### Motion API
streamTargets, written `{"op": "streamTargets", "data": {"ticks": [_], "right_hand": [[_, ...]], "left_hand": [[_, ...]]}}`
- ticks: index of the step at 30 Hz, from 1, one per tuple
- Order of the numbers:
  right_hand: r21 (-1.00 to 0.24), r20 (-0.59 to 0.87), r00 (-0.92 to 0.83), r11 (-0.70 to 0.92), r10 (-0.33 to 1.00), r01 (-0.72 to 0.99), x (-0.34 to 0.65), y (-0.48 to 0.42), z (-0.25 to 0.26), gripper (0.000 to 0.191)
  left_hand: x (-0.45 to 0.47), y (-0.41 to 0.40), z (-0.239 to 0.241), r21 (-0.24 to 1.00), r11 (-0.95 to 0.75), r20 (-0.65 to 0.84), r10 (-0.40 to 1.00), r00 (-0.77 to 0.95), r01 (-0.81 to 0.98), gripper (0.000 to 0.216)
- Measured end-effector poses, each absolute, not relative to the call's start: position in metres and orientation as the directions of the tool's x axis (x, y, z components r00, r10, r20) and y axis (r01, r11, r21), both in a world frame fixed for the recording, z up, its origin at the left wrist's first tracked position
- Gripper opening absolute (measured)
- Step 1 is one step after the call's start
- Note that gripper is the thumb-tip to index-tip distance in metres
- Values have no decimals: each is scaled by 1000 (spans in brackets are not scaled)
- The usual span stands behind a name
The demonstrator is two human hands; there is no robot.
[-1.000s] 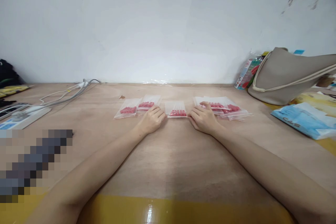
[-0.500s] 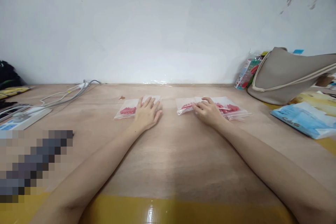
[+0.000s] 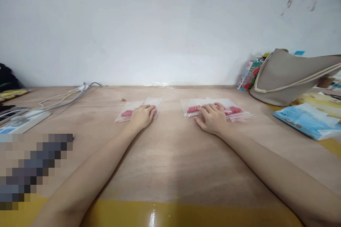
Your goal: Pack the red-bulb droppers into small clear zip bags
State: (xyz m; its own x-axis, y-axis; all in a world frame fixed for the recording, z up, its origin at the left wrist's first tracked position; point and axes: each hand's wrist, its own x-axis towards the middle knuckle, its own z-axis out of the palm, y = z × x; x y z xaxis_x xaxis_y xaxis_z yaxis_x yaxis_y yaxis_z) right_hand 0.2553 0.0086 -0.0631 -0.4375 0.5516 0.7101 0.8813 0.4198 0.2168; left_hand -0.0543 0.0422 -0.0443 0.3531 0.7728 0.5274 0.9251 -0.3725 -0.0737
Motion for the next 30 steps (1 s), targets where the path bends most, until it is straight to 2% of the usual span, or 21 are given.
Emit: {"op": "streamTargets", "data": {"ticks": [5, 9, 13, 16, 19, 22, 26, 30], "right_hand": [[214, 659, -521, 528, 543, 822, 252, 11, -62, 23], [219, 616, -575, 584, 538, 782, 254, 14, -62, 26], [234, 582, -600, 593, 549, 770, 255, 15, -63, 26], [234, 563, -603, 590, 566, 772, 254, 15, -63, 26], [221, 572, -582, 576, 577, 787, 253, 13, -62, 25], [201, 592, -546, 548, 592, 812, 252, 12, -61, 25], [189, 620, -515, 524, 592, 830, 245, 14, -60, 27], [266, 640, -608, 606, 471, 750, 233, 20, -57, 19]], "left_hand": [[-38, 43, -38, -111, -412, 570, 719, 398, 904, 23], [2, 34, -45, -167, -563, 535, 638, 554, 810, 17], [38, 26, -54, -161, -664, 500, 583, 641, 730, 21], [39, 24, -55, -96, -704, 511, 572, 642, 704, 44], [20, 27, -53, 40, -724, 446, 630, 636, 689, 59], [-1, 30, -54, 123, -682, 360, 708, 608, 721, 56], [-9, 29, -59, 151, -612, 365, 764, 532, 776, 52], [-4, 23, -60, 163, -597, 380, 773, 509, 785, 53]]}}
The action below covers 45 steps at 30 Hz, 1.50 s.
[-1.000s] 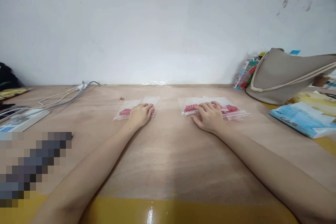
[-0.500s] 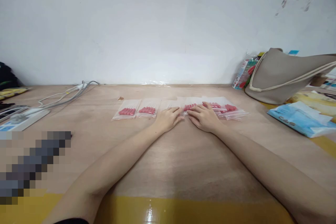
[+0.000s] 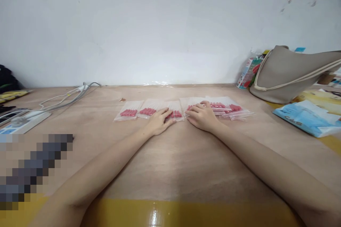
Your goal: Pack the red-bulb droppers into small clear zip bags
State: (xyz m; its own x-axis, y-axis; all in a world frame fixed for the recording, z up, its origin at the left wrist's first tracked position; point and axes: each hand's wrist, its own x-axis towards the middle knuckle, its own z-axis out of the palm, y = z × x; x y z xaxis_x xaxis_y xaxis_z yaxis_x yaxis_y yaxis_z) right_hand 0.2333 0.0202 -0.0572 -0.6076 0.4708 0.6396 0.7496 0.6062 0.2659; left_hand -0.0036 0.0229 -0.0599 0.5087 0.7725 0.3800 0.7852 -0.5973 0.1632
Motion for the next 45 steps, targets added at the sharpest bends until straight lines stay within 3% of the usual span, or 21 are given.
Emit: {"op": "streamTargets", "data": {"ticks": [5, 8, 14, 21, 36, 45], "right_hand": [[397, 607, -730, 677, 313, 620, 220, 28, -54, 22], [415, 616, -739, 685, 272, 598, 218, 31, -55, 25], [339, 657, -657, 633, 370, 696, 223, 30, -61, 26], [333, 650, -659, 638, 377, 694, 223, 30, -59, 28], [232, 683, -581, 622, 443, 747, 201, 28, -66, 27], [296, 671, -615, 610, 414, 735, 204, 26, -61, 29]], "left_hand": [[0, 25, -58, 149, -634, 363, 749, 555, 759, 52], [2, 30, -57, 141, -658, 351, 732, 584, 740, 53], [-1, 34, -61, 159, -693, 456, 683, 570, 703, 51], [-7, 35, -61, 138, -737, 532, 619, 578, 662, 29], [26, 45, -67, -189, -802, 590, 368, 719, 566, 19], [25, 43, -60, -273, -775, 598, 327, 731, 570, 16]]}}
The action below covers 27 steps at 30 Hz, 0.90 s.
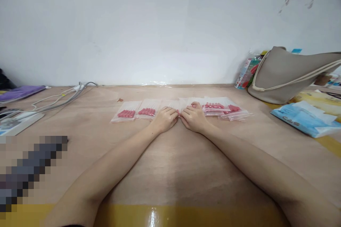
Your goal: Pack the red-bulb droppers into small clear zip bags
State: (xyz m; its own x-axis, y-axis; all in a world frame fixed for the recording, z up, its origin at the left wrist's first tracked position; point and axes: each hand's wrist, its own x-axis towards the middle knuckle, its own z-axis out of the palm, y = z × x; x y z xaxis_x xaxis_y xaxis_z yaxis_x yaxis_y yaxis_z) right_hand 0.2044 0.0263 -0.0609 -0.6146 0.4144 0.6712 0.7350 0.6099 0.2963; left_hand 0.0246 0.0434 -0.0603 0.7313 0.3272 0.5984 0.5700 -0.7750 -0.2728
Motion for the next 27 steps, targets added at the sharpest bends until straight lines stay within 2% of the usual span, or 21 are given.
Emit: {"op": "streamTargets", "data": {"ticks": [10, 20, 27], "right_hand": [[280, 688, -603, 620, 403, 733, 215, 28, -65, 24], [294, 702, -595, 602, 391, 743, 214, 26, -61, 26], [198, 702, -569, 650, 429, 734, 217, 33, -67, 14]], "left_hand": [[-3, 36, -51, -311, -725, 584, 364, 726, 615, 23], [-34, 33, -58, -293, -663, 596, 437, 674, 689, 24], [-34, 33, -58, -283, -708, 556, 428, 713, 646, 22]]}}
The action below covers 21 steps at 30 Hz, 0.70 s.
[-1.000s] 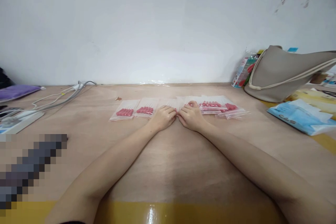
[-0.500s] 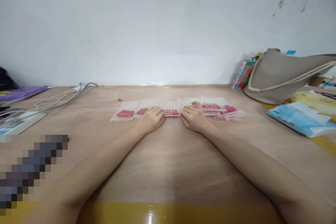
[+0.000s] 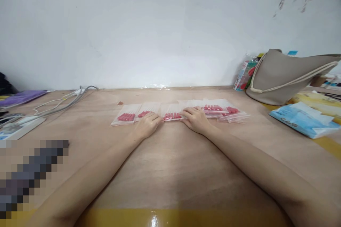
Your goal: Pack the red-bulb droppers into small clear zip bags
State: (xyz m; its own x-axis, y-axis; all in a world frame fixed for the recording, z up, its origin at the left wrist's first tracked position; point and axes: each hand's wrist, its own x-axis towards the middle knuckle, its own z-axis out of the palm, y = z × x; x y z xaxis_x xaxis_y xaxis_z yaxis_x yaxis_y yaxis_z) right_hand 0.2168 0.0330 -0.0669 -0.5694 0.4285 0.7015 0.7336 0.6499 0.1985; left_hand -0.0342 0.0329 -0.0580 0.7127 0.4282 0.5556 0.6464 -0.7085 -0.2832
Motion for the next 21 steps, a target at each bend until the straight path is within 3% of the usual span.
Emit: {"op": "streamTargets", "data": {"ticks": [3, 6, 11, 15, 19, 21], "right_hand": [[210, 643, -637, 703, 425, 680, 206, 38, -68, 17], [237, 619, -675, 724, 402, 648, 193, 46, -62, 24], [183, 679, -585, 669, 444, 721, 205, 55, -48, 24], [104, 675, -466, 551, 573, 828, 248, 47, -44, 23], [155, 586, -481, 492, 652, 856, 284, 27, -42, 9], [170, 599, -479, 482, 642, 859, 287, 19, -40, 11]], "left_hand": [[-36, 28, -51, -251, -706, 563, 450, 693, 662, 24], [-41, 27, -47, -179, -621, 604, 543, 584, 763, 46], [-56, 31, -53, -113, -477, 565, 691, 452, 871, 43], [-55, 32, -55, -59, -511, 510, 723, 466, 858, 39], [-34, 30, -52, -33, -552, 498, 714, 492, 833, 39], [-19, 30, -52, 10, -576, 489, 716, 498, 817, 37]]}}
